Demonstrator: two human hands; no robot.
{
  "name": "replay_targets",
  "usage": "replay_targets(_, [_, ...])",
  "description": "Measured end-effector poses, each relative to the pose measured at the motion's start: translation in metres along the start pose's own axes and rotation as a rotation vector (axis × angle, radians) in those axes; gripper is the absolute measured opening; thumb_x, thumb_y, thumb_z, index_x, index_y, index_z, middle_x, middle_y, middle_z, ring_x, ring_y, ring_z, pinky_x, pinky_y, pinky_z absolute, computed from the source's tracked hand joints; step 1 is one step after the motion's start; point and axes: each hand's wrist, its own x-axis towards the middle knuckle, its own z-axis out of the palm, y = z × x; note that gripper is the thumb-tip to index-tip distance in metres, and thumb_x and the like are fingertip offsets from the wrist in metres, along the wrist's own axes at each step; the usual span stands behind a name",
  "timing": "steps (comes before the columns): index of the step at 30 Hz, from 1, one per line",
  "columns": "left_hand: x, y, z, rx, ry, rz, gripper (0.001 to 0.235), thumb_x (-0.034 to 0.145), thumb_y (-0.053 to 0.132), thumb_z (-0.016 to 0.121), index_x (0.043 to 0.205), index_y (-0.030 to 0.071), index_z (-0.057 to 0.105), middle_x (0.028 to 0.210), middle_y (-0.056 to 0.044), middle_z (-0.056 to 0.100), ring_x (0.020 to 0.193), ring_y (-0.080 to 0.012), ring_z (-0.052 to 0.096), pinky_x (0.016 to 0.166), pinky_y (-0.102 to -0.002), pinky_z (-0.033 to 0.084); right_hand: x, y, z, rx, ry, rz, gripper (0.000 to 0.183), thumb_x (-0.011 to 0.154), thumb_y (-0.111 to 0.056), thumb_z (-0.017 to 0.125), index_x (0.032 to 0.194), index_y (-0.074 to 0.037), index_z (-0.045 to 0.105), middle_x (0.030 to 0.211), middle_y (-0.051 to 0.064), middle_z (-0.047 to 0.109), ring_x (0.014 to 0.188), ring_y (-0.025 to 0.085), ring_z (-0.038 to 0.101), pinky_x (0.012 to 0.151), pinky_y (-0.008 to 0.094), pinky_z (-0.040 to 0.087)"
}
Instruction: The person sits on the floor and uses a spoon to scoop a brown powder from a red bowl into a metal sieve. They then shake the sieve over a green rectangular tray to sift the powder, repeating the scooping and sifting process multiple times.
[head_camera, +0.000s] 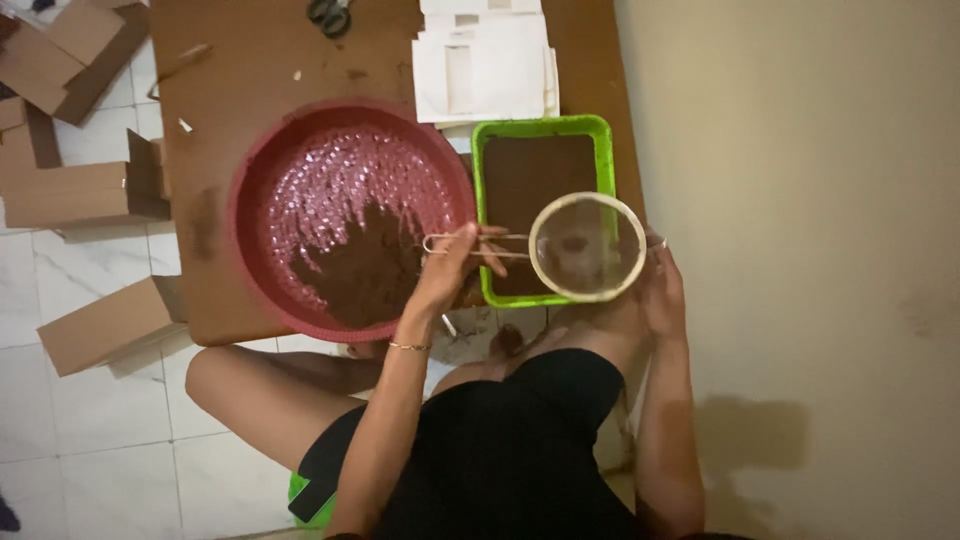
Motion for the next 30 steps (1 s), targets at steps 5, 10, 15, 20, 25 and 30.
replay_targets(5, [-0.011,0.013,-0.011,0.015,0.031,0.006,0.053,0.112,0.032,0.037,0.128,-0.011,0.062,0.068,-0.021,0.073,0.093,-0.0286,0.074,0.1,-0.042,0.051,-0.009,-0.005,0.017,-0.007,0.015,0.067,0.065,0.107,-0.049,0.038,0.153,-0.003,0.043,0.148,0.018,0.053,0.136,0.03,0.053,0.116,0.053,0.044])
replay_targets(10, [-0.024,0.018,-0.03,-0.017,0.052,-0.002,0.052,0.111,0.033,0.037,0.128,-0.008,0.064,0.068,-0.022,0.073,0.093,-0.0285,0.073,0.099,-0.041,0.051,-0.008,-0.011,0.04,-0.123,0.001,0.098,0.065,0.105,-0.05,0.04,0.152,-0.006,0.044,0.15,0.019,0.053,0.135,0.03,0.054,0.115,0.053,0.045])
replay_targets(15, [-0.051,0.051,-0.061,0.06,0.248,0.054,0.047,0.11,0.035,0.042,0.129,0.001,0.068,0.073,-0.018,0.074,0.085,-0.0222,0.073,0.087,-0.034,0.054,-0.006,-0.031,0.082,0.005,-0.01,0.263,0.066,0.106,-0.045,0.044,0.157,-0.003,0.038,0.147,0.021,0.051,0.131,0.039,0.055,0.107,0.057,0.048])
replay_targets(20, [-0.096,0.058,-0.114,0.208,0.361,0.141,0.05,0.11,0.038,0.04,0.127,0.002,0.07,0.084,-0.018,0.075,0.091,-0.0266,0.072,0.097,-0.041,0.051,-0.029,-0.021,0.145,-0.94,-0.267,0.391,0.052,0.105,-0.056,0.044,0.149,-0.03,0.055,0.128,0.015,0.071,0.116,0.037,0.068,0.106,0.052,0.051])
replay_targets(25, [-0.143,0.049,-0.164,0.123,0.437,0.142,0.053,0.111,0.035,0.033,0.132,-0.004,0.064,0.071,-0.022,0.074,0.083,-0.032,0.076,0.091,-0.042,0.055,-0.059,-0.021,0.211,-0.847,-0.51,0.522,0.064,0.1,-0.043,0.063,0.15,-0.008,0.041,0.125,0.027,0.07,0.117,0.042,0.069,0.097,0.056,0.056])
replay_targets(30, [-0.182,0.027,-0.188,0.275,0.599,0.228,0.059,0.112,0.041,0.031,0.135,-0.002,0.063,0.08,-0.019,0.077,0.09,-0.0265,0.071,0.095,-0.038,0.049,-0.079,-0.026,0.26,-1.226,-0.613,0.535,0.104,0.097,-0.065,0.054,0.153,0.017,0.023,0.118,0.046,0.063,0.116,0.053,0.066,0.1,0.062,0.052])
